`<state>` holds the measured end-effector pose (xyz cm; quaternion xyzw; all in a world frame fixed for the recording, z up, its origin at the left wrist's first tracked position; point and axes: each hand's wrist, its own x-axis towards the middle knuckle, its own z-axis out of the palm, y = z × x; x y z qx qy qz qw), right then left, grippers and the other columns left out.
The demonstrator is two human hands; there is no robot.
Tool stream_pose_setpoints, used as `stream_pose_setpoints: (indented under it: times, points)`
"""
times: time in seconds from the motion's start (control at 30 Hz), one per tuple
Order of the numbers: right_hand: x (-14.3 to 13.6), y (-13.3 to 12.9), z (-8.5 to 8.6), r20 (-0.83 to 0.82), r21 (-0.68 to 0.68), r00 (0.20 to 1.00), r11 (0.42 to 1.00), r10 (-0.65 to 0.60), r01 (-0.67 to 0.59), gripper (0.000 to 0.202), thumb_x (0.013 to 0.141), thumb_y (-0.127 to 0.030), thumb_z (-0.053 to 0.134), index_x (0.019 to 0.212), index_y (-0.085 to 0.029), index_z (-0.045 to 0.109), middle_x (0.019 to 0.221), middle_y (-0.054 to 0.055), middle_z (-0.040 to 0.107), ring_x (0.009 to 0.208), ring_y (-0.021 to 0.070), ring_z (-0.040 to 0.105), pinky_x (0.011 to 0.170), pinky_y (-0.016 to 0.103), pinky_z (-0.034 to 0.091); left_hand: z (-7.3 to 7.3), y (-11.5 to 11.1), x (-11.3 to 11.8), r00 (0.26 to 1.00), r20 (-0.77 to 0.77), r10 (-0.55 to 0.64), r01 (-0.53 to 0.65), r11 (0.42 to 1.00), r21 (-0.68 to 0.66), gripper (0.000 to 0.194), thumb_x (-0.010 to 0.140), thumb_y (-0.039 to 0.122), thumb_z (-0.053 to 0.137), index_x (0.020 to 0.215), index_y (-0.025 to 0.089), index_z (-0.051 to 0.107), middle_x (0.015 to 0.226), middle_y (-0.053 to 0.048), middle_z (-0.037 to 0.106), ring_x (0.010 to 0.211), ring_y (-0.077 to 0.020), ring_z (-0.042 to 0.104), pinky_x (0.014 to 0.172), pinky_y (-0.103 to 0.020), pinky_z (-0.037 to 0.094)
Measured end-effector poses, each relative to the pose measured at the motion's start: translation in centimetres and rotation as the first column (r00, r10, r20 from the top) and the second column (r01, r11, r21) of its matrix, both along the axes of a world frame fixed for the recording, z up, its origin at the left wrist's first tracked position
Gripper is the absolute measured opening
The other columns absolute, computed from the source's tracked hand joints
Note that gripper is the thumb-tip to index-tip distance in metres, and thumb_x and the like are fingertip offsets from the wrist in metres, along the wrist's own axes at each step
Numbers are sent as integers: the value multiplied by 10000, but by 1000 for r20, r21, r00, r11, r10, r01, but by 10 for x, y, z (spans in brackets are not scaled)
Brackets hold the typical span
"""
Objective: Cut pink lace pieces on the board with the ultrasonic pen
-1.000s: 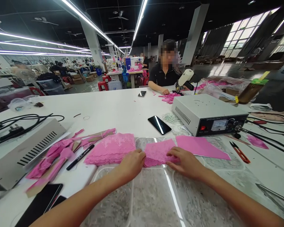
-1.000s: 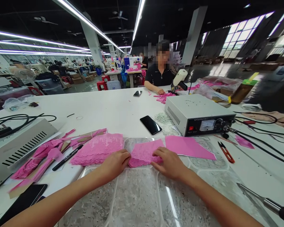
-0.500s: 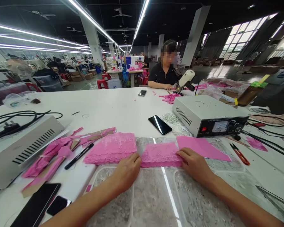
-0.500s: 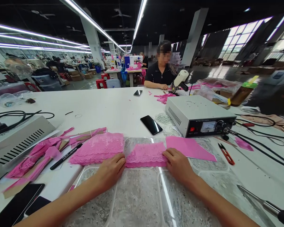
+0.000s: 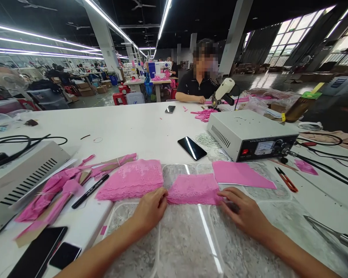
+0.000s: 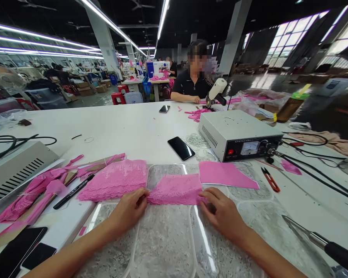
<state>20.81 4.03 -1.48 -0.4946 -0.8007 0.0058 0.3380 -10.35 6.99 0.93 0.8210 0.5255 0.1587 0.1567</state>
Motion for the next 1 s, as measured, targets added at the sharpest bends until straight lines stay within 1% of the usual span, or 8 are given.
stream_pose_setpoints:
  times: [0.13, 0.23, 0.3, 0.4, 0.53, 0.67, 0.83, 1.0]
  points:
    - [-31, 5, 11, 73, -26, 996, 998, 57, -55, 278, 847, -281, 595, 1110, -191, 602, 1038, 115, 676, 927, 240, 655, 780, 353, 553, 1, 1, 4, 999, 34, 25, -25, 1000, -15, 155, 855, 166, 397, 874, 192, 548, 708, -10, 622, 626, -180, 589, 608, -279, 409]
    - [-52, 16, 8, 134, -38, 989, 997, 68, -63, 297, 800, -288, 636, 1068, -163, 612, 985, 119, 677, 870, 250, 636, 735, 363, 528, 1, 1, 6, 999, 34, 42, -41, 999, -26, 151, 858, 177, 383, 902, 189, 527, 649, 9, 587, 571, -172, 560, 566, -268, 382]
    - [-59, 23, 3, 141, -36, 988, 998, 59, -54, 219, 806, -255, 626, 1004, -161, 629, 921, 105, 677, 830, 245, 623, 704, 354, 501, 0, 1, 7, 999, 26, 47, -46, 998, -29, 153, 863, 176, 369, 908, 188, 516, 646, 12, 579, 563, -169, 555, 554, -264, 378]
    - [-61, 28, -1, 151, -19, 987, 999, 48, -46, 94, 850, -176, 555, 889, -171, 641, 844, 86, 669, 783, 217, 600, 676, 322, 459, -1, 3, 8, 999, 8, 46, -46, 998, -31, 146, 889, 194, 368, 914, 190, 512, 680, 6, 593, 585, -167, 569, 568, -263, 404]
    - [-59, 26, -2, 161, 12, 985, 998, 58, -60, 170, 892, -154, 501, 806, -177, 646, 817, 76, 666, 751, 189, 582, 666, 303, 438, -3, 4, 11, 999, -30, 26, -27, 999, -26, 121, 882, 176, 433, 925, 193, 545, 784, -21, 640, 696, -186, 626, 661, -288, 470]
    - [-57, 25, -3, 161, 40, 985, 997, 64, -72, 225, 915, -143, 479, 790, -185, 660, 798, 68, 670, 737, 175, 585, 659, 290, 437, -7, 0, 9, 997, -75, 13, -12, 1000, 7, 257, 859, 89, 423, 1016, 199, 593, 984, -74, 665, 856, -214, 648, 756, -318, 500]
    - [-55, 26, -8, 147, 61, 987, 995, 63, -73, 227, 902, -106, 474, 801, -189, 659, 803, 63, 678, 739, 176, 596, 660, 288, 443, -9, -8, -1, 995, -93, 31, -28, 999, 37, 257, 885, 112, 408, 896, 185, 654, 935, -108, 667, 786, -233, 649, 712, -339, 514]
    - [-56, 26, -8, 128, 51, 990, 996, 61, -68, 214, 860, -71, 476, 869, -187, 656, 837, 64, 691, 765, 188, 618, 672, 296, 469, 2, -4, -3, 998, 28, 64, -65, 997, 49, 278, 911, 182, 422, 993, 194, 687, 945, -86, 704, 827, -224, 670, 764, -334, 523]
